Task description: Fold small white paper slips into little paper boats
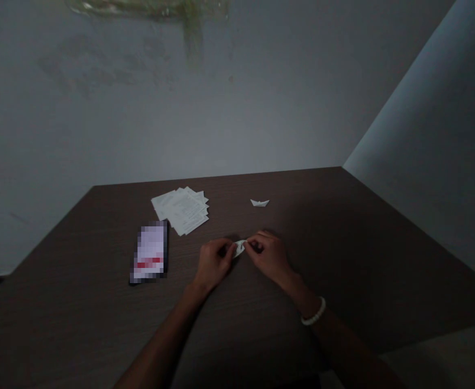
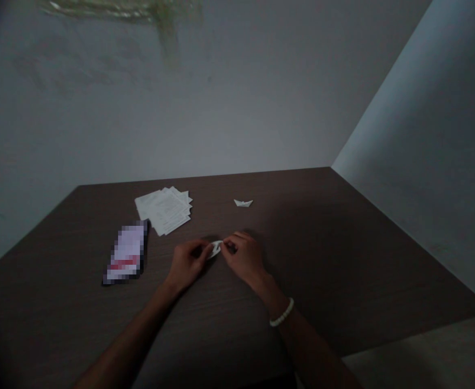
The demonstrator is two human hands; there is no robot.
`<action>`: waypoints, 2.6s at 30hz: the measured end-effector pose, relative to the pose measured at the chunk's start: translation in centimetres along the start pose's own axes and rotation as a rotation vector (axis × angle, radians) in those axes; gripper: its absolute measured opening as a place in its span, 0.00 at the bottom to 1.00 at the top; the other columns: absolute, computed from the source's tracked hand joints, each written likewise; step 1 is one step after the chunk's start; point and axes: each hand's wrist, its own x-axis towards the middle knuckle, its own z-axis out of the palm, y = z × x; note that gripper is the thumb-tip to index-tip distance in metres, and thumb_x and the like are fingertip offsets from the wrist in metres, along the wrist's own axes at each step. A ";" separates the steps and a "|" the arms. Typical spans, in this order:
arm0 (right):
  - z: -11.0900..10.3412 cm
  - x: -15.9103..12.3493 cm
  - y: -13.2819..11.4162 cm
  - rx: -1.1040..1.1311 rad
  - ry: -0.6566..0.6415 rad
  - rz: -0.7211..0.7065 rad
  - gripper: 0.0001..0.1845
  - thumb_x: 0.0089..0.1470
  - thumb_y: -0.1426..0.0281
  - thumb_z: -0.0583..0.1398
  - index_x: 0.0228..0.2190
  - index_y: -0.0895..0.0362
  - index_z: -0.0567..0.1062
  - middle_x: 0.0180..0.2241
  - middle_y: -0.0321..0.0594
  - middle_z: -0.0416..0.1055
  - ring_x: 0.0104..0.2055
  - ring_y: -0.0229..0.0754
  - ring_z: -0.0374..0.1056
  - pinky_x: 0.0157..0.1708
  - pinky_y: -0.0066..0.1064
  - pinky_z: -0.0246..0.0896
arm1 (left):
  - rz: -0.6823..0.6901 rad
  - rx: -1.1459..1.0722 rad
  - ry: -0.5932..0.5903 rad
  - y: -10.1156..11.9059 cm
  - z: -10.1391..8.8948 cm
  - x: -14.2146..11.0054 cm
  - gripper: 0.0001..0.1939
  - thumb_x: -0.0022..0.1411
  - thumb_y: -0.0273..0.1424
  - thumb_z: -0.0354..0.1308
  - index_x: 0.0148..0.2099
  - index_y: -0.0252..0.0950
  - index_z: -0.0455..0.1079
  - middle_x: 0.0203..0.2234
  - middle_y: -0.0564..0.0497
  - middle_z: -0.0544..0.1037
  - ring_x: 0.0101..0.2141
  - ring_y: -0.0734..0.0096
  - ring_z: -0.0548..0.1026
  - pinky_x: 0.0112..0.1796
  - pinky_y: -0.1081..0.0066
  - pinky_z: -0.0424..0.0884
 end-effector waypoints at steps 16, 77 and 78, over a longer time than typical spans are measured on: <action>0.3 0.0 0.2 0.157 -0.104 0.033 0.10 0.56 0.68 0.61 0.24 0.56 0.76 0.23 0.33 0.70 0.24 0.34 0.63 0.25 0.26 0.53 | -0.084 -0.151 -0.083 0.4 -0.1 -0.1 0.17 0.62 0.38 0.53 0.28 0.32 0.74 0.21 0.53 0.75 0.24 0.73 0.69 0.27 0.75 0.63; 0.3 -0.1 0.1 0.008 -0.065 0.043 0.10 0.54 0.69 0.61 0.22 0.55 0.77 0.23 0.35 0.71 0.24 0.35 0.62 0.26 0.27 0.51 | 0.035 0.078 0.106 0.2 0.6 -0.3 0.11 0.58 0.33 0.57 0.25 0.34 0.70 0.21 0.52 0.71 0.24 0.74 0.68 0.27 0.74 0.59; 0.3 -0.1 0.1 0.006 -0.061 0.041 0.10 0.54 0.69 0.61 0.22 0.56 0.76 0.23 0.35 0.71 0.24 0.35 0.62 0.26 0.27 0.51 | 0.040 0.071 0.104 0.2 0.6 -0.3 0.11 0.58 0.33 0.57 0.25 0.34 0.70 0.21 0.52 0.71 0.24 0.74 0.68 0.27 0.74 0.59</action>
